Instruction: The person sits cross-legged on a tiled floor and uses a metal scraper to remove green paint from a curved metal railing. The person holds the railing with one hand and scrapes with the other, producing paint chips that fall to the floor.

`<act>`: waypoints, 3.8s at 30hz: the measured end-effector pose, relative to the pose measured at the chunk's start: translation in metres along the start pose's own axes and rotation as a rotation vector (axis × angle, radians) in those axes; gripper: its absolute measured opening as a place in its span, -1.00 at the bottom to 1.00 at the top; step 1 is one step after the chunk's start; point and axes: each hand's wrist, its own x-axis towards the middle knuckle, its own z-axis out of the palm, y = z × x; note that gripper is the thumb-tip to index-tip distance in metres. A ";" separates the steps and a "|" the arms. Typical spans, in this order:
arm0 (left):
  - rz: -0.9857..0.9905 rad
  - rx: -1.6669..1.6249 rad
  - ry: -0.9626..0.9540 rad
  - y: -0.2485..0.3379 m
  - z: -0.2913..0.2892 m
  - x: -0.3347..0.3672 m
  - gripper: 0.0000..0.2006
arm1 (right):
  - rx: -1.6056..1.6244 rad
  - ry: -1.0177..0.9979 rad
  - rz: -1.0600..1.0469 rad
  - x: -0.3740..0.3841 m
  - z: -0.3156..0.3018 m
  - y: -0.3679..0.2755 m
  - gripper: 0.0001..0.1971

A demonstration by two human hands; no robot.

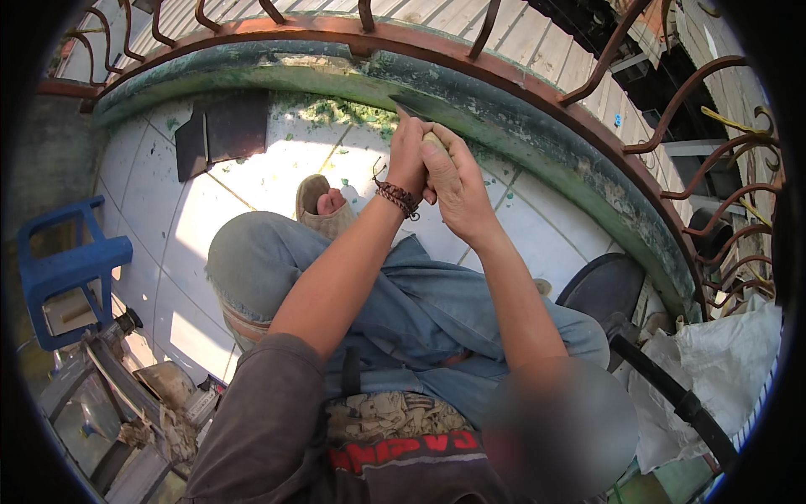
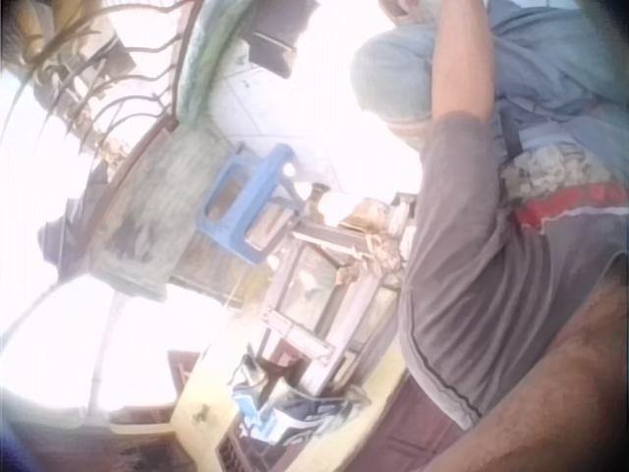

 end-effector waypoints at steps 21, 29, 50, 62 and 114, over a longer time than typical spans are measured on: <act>0.198 0.183 0.008 0.008 0.012 -0.006 -0.77 | -0.005 0.141 -0.023 -0.015 0.017 -0.036 -0.50; 0.453 0.302 -0.085 -0.001 0.023 -0.018 -0.84 | -0.234 0.237 -0.103 -0.021 0.010 -0.045 -0.56; 0.255 0.022 -0.033 0.001 0.024 -0.006 -0.20 | 0.061 0.144 -0.032 -0.013 0.004 -0.034 -0.54; 0.221 0.114 0.045 0.007 0.016 -0.001 -0.45 | 0.093 0.113 -0.074 -0.007 0.010 -0.024 -0.52; 0.131 -0.081 -0.226 0.005 0.060 -0.042 -0.07 | -0.690 0.252 0.294 -0.019 -0.035 -0.074 -0.57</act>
